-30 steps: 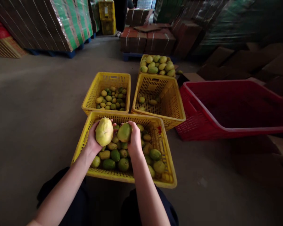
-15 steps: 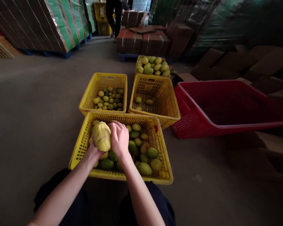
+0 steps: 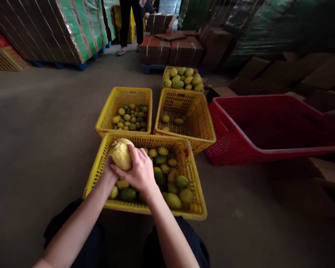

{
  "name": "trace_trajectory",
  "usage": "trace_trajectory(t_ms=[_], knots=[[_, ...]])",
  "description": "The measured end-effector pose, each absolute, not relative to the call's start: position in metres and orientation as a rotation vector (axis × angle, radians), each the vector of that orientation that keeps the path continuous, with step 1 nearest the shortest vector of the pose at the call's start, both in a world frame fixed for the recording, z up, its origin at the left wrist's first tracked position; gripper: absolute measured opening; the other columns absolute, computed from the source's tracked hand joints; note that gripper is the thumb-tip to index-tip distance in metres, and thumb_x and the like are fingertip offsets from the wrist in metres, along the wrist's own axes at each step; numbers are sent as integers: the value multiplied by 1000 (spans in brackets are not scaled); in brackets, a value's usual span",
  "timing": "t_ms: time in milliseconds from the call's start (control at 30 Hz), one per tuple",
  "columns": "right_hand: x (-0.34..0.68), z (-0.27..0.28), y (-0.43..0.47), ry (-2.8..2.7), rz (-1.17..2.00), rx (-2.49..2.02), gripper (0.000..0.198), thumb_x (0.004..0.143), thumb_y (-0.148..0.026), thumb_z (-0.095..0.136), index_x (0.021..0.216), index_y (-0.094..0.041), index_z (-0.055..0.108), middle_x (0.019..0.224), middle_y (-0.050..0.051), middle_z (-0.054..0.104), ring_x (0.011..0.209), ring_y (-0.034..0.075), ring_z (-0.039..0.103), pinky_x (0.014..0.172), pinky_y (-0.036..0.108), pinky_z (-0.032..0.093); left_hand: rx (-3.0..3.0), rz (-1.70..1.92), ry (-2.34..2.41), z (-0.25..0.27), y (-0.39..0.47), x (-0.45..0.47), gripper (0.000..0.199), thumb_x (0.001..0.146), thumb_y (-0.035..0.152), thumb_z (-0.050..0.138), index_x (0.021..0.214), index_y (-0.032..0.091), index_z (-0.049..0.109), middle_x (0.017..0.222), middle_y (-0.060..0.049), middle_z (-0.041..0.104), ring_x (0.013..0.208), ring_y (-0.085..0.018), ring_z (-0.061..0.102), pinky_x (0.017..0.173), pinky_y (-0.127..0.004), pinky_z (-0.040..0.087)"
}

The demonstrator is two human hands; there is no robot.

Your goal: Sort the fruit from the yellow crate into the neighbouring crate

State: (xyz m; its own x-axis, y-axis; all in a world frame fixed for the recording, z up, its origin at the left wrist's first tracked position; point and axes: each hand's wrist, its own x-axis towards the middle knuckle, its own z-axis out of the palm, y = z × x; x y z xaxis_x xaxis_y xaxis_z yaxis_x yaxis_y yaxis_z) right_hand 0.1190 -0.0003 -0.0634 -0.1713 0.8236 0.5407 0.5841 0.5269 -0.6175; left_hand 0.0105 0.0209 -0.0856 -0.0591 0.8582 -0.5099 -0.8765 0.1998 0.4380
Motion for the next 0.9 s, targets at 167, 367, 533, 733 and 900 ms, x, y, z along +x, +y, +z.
trace_trajectory(t_ms=[167, 367, 533, 733, 900], knots=[[149, -61, 12, -1510, 395, -1228, 67, 71, -50, 82, 126, -26, 54, 114, 9, 70, 98, 27, 70, 73, 39, 60, 34, 1591, 852, -54, 23, 0, 26, 88, 46, 67, 102, 24, 70, 105, -5, 72, 97, -19, 67, 77, -28, 53], [151, -63, 14, -1695, 315, -1078, 72, 71, -46, 86, 132, -28, 53, 121, 10, 68, 109, 30, 66, 89, 46, 59, 299, 1669, 864, -52, 18, 1, 37, 88, 53, 59, 84, 20, 74, 86, -4, 72, 79, -17, 67, 72, -26, 51], [138, -64, 12, -1856, 225, -950, 69, 78, -40, 81, 139, -28, 51, 123, 11, 69, 112, 31, 64, 96, 50, 55, 525, 1718, 1015, -56, 16, -7, 37, 83, 45, 56, 65, 17, 73, 70, -4, 69, 69, -15, 63, 68, -25, 49], [139, -67, 13, -1897, 159, -873, 66, 83, -30, 76, 143, -27, 49, 126, 12, 68, 114, 32, 62, 96, 51, 54, 612, 1764, 1049, -57, 14, -11, 34, 81, 41, 56, 64, 18, 74, 71, -4, 71, 72, -17, 63, 73, -27, 49], [138, -68, 13, -1896, 121, -841, 62, 83, -18, 68, 142, -26, 50, 130, 12, 67, 119, 32, 60, 99, 53, 52, 698, 1824, 1118, -56, 12, -8, 31, 80, 36, 56, 63, 19, 74, 71, -3, 71, 73, -17, 63, 74, -26, 48]])
